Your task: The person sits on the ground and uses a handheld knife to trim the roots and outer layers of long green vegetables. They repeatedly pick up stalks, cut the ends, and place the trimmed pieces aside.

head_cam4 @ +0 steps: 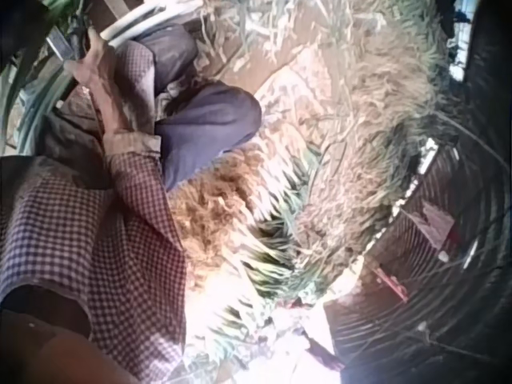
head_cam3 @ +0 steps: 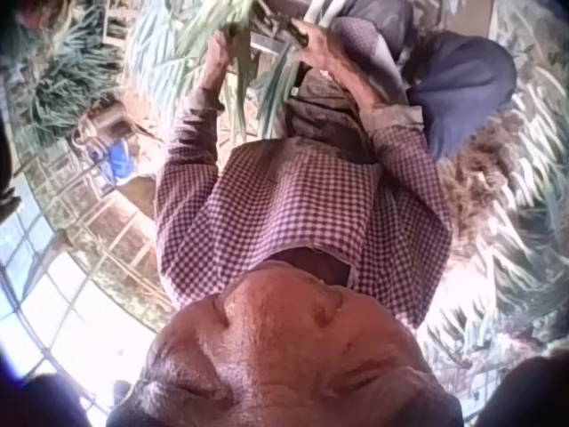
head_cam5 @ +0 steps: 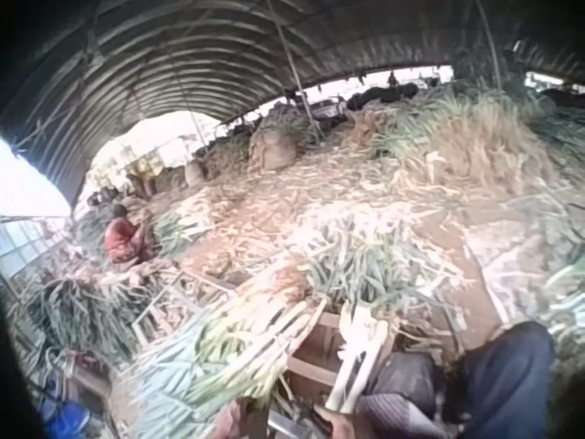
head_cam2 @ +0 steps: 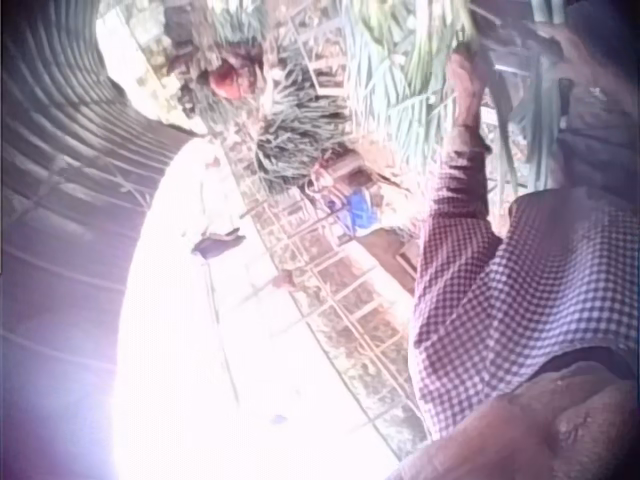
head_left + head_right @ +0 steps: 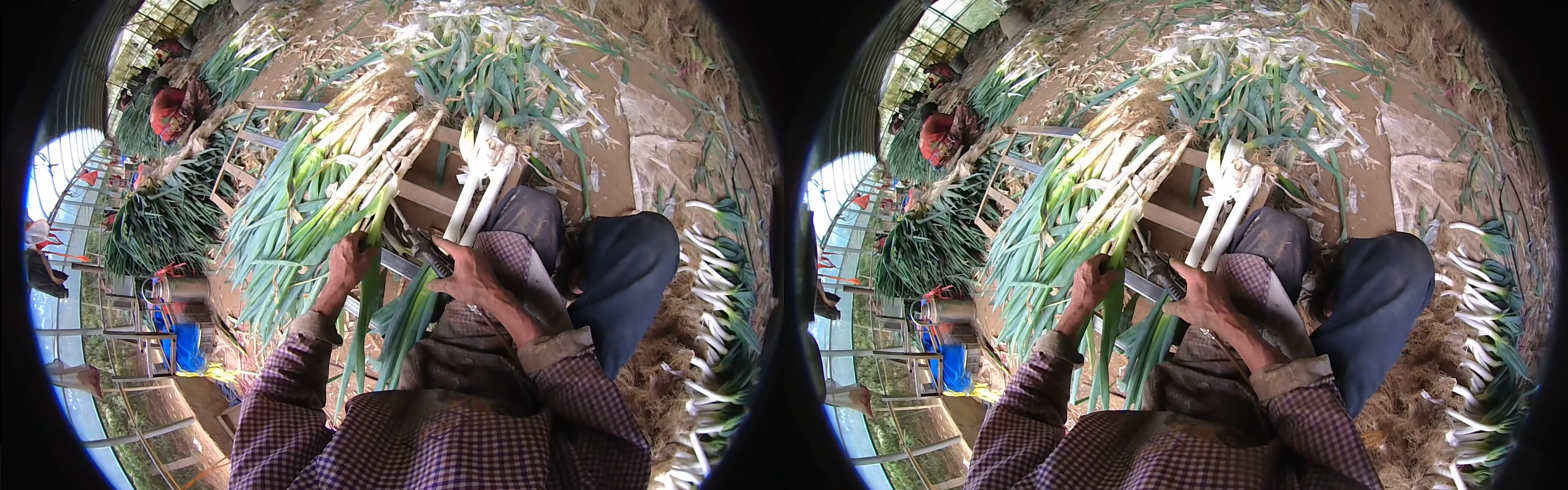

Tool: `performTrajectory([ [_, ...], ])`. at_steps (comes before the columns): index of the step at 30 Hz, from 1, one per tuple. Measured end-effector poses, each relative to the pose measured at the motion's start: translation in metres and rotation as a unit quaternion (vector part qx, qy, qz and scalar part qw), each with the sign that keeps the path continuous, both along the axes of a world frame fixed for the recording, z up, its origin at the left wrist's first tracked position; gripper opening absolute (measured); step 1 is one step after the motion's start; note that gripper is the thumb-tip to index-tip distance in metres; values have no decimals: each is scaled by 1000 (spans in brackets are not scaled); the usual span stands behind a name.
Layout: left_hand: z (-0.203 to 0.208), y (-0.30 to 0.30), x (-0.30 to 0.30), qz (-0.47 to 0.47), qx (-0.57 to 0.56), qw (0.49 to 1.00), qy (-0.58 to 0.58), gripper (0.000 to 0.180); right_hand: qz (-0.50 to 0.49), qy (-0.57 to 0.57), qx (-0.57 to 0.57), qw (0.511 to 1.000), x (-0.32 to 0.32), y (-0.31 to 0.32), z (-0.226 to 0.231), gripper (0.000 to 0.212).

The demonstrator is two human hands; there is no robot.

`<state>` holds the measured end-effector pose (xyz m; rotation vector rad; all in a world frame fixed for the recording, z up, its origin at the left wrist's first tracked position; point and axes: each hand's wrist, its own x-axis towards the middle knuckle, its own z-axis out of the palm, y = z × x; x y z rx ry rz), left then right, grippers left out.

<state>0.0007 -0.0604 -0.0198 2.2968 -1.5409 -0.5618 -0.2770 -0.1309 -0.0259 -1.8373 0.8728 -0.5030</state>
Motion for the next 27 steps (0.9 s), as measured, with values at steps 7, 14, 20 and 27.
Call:
performTrajectory([
  [7, -21, 10, -19, 7, -35, 998, 54, 37, -34, 32, 16, 999, 1, -33, -10, 85],
  [14, -31, 15, -25, 20, -66, 996, 54, 36, -18, 43, 5, 999, -8, -10, 1, 85],
  [20, -21, 16, -36, 15, -61, 996, 58, 32, -31, 47, 24, 998, -2, -27, 4, 83],
  [27, -20, 14, -48, 9, -78, 995, 63, 34, -97, 78, 9, 992, 10, -60, -8, 68],
])
